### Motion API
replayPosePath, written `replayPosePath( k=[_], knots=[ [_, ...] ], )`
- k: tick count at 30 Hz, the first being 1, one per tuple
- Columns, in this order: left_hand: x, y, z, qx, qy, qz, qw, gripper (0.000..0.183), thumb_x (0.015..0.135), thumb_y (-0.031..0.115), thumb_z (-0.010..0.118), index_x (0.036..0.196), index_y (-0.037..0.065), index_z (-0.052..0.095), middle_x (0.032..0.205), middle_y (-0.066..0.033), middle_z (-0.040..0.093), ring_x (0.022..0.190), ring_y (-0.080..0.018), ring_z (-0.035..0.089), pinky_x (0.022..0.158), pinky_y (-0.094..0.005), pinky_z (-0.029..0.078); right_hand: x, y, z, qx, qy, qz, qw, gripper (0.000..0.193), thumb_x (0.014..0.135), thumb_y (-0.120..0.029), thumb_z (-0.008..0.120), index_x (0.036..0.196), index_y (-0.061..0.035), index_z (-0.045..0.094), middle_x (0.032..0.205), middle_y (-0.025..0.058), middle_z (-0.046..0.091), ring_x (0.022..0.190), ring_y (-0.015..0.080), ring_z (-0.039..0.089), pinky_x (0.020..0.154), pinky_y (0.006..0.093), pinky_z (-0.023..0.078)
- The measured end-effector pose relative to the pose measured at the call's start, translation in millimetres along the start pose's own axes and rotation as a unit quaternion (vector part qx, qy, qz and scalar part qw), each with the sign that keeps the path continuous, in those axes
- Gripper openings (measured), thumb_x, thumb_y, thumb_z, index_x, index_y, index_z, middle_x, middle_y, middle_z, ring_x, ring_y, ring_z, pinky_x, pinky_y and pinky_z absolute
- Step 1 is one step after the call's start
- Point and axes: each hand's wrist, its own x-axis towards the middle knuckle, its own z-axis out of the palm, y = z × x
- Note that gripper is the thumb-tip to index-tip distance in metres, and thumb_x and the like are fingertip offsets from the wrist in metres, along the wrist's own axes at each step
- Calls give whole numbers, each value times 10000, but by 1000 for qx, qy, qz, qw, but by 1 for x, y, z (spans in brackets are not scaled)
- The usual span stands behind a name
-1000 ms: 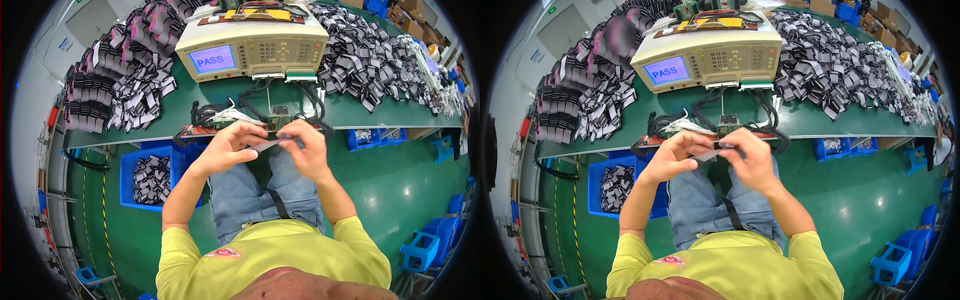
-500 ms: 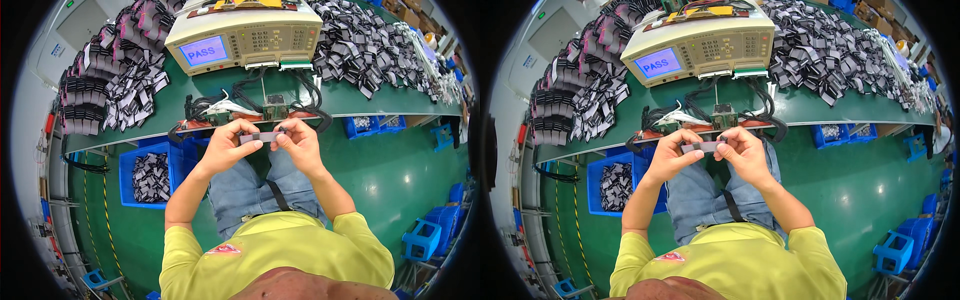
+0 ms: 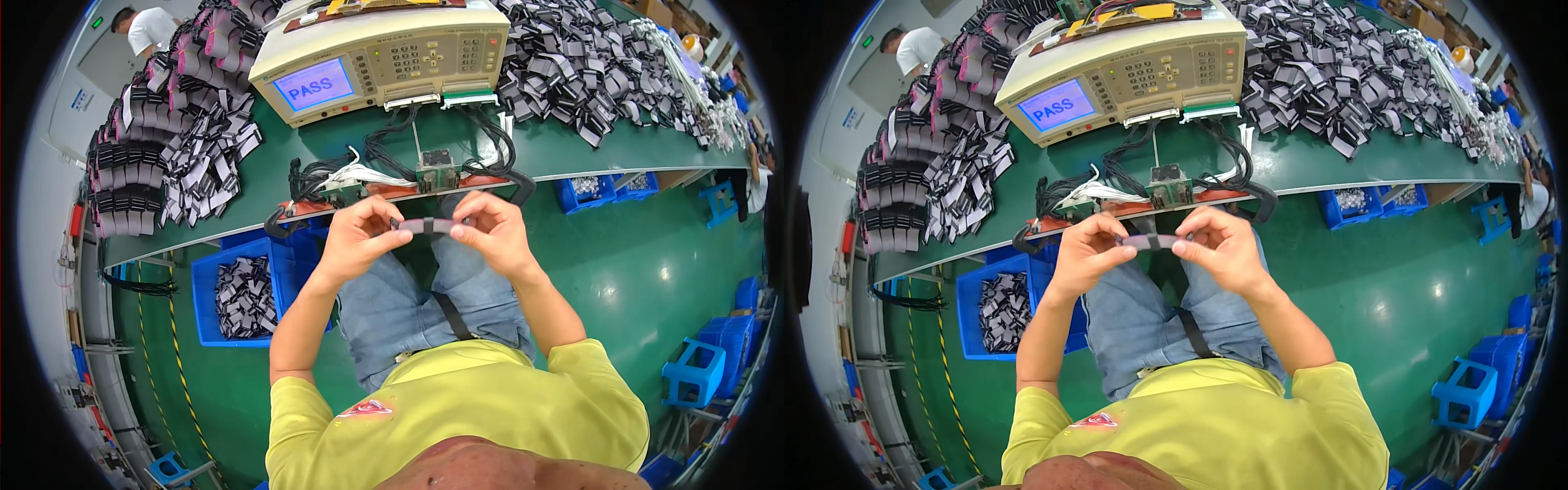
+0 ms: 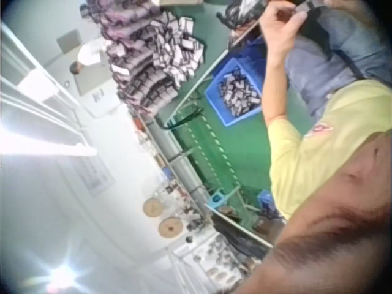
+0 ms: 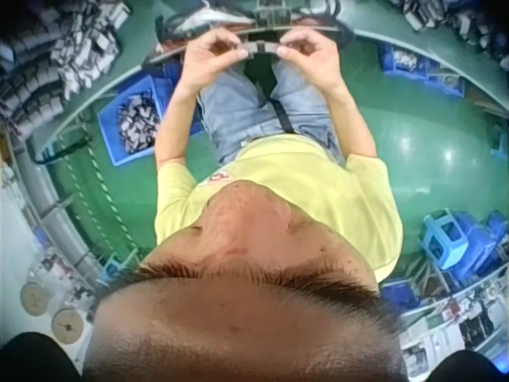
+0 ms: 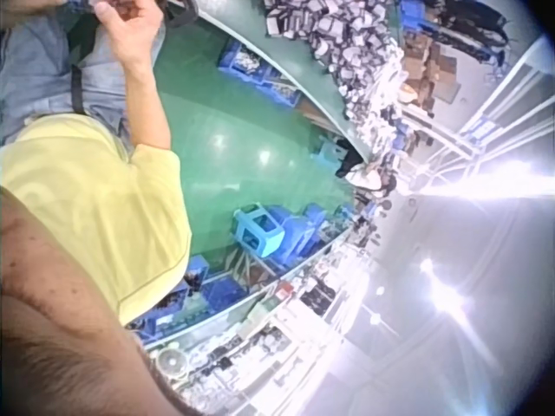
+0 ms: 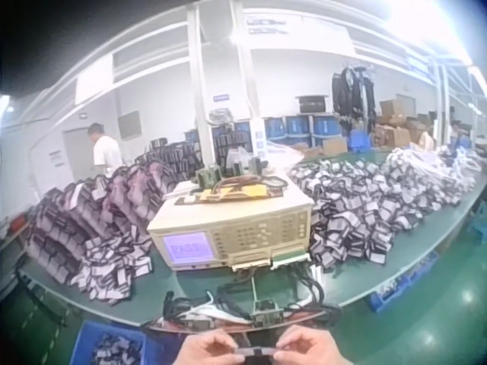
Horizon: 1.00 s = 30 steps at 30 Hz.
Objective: Testing electronic cables by connecting them to a diagnostic machine and checking for a PASS signal.
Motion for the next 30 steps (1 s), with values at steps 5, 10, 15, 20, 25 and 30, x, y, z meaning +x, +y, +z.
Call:
replayPosePath(
  k=[5,10,15,20,25,30],
  knots=[
    [20,-11,19,295,159,144,931,201,825,61,866,899,33,682,803,-17,634,612,-79,513,559,-266,410,12,19,-1,-60,126,-32,990,200,888,-10,838,1035,2,703,918,-4,660,804,55,629,727,216,524],
    [24,-29,17,227,151,132,953,208,831,41,859,965,4,703,867,-53,691,682,-108,625,613,-255,495,19,22,1,-203,194,-116,953,265,870,-7,839,1100,29,713,950,53,705,905,140,716,782,287,620],
    [23,-26,19,258,160,127,944,227,836,24,854,1011,-10,715,943,-79,738,763,-132,693,690,-264,560,17,21,2,-275,205,-143,928,217,850,4,846,1033,35,736,970,96,728,871,176,733,732,300,627],
    [21,-24,24,282,176,143,932,226,841,27,851,1017,-10,714,941,-87,741,778,-147,705,703,-271,571,22,22,4,-336,225,-179,897,208,822,-6,864,990,33,746,928,119,736,794,199,733,707,298,612],
    [21,-25,24,285,184,154,928,225,850,24,845,1029,-11,714,948,-93,745,786,-166,710,711,-278,581,26,21,4,-386,210,-219,871,215,818,-2,871,988,38,746,900,116,739,765,178,715,695,282,596],
    [23,-24,25,281,183,152,930,227,855,26,842,1037,-13,712,957,-103,746,816,-178,724,717,-285,595,27,20,7,-400,214,-217,865,211,813,-5,875,965,34,734,867,116,726,743,192,711,676,291,589]
  ],
)
